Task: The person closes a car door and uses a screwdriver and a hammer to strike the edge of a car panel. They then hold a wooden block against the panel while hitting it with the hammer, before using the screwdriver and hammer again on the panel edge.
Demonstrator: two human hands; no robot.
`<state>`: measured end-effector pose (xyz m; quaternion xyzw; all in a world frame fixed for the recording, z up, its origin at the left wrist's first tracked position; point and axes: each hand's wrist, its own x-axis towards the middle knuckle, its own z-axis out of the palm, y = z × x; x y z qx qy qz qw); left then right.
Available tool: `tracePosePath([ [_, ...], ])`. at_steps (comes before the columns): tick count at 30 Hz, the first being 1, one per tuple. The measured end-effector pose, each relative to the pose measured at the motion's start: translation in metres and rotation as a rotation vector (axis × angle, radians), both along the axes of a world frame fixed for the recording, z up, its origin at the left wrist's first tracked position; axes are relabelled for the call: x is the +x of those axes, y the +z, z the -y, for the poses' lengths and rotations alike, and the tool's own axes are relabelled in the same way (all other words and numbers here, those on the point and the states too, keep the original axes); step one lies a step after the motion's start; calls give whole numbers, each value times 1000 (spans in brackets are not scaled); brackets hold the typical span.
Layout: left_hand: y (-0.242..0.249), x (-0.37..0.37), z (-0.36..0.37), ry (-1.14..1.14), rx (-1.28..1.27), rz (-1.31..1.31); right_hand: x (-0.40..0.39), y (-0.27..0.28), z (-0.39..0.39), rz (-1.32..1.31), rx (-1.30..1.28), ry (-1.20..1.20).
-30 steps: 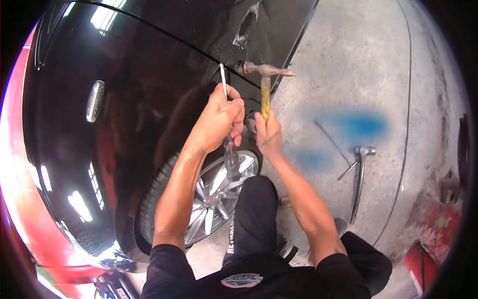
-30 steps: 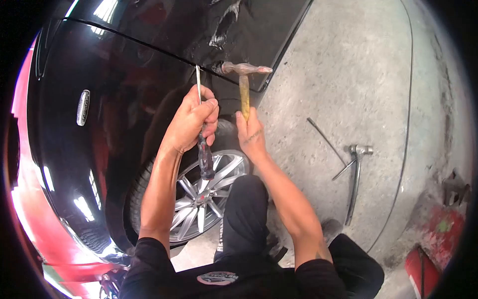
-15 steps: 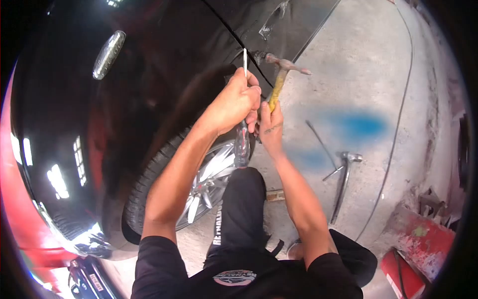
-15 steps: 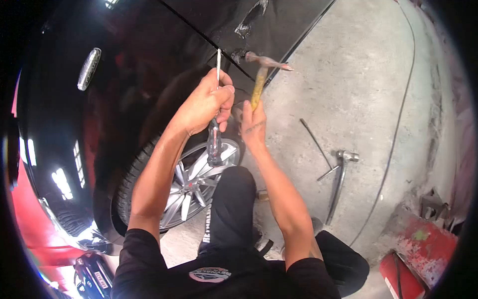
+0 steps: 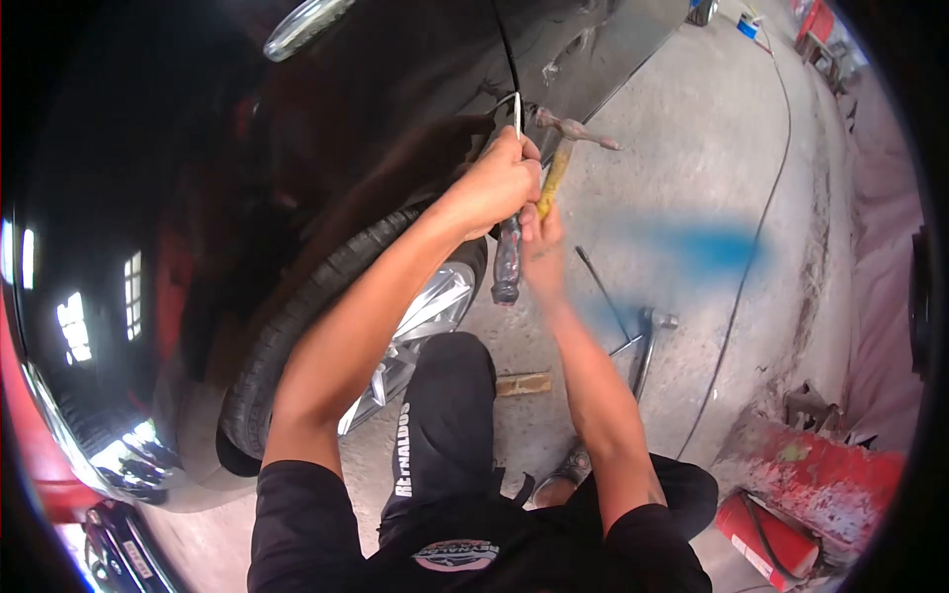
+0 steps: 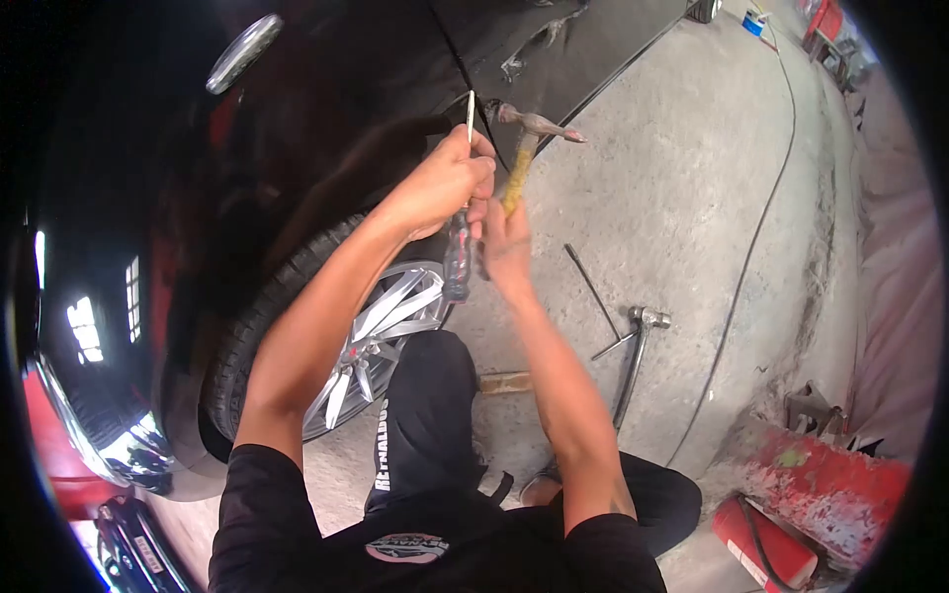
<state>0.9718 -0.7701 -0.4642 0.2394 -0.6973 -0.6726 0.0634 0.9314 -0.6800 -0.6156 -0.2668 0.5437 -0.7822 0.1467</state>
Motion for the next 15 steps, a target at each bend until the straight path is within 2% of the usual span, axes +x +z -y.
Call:
tracePosePath([
  [2,-8,2,-6,43,0,-31,-13,-3,-23,241,313,45],
  [5,-24,5,-24,187,-19,-150,-4,4,-46,218,272,-32],
  [6,-28,11,-41,200,-83,-35,-1,7,-47,239,221,-85],
  [7,-60,19,-54,148,-192,-45,-11,-25,-40,-29,191,-259],
  [10,-118,51,-95,185,-187,-159,-9,-17,-45,124,100,-129],
  [11,-118,64,-95,194,22,-166,-14,-20,-50,-58,260,-160],
  [12,-118,76,-93,203,234,-167,-10,-11,-54,-59,270,-164],
  [14,-128,87,-78,212,227,-154,-3,25,-58,139,276,-57],
  [15,-132,92,-72,213,288,-121,2,30,-53,133,277,-58],
])
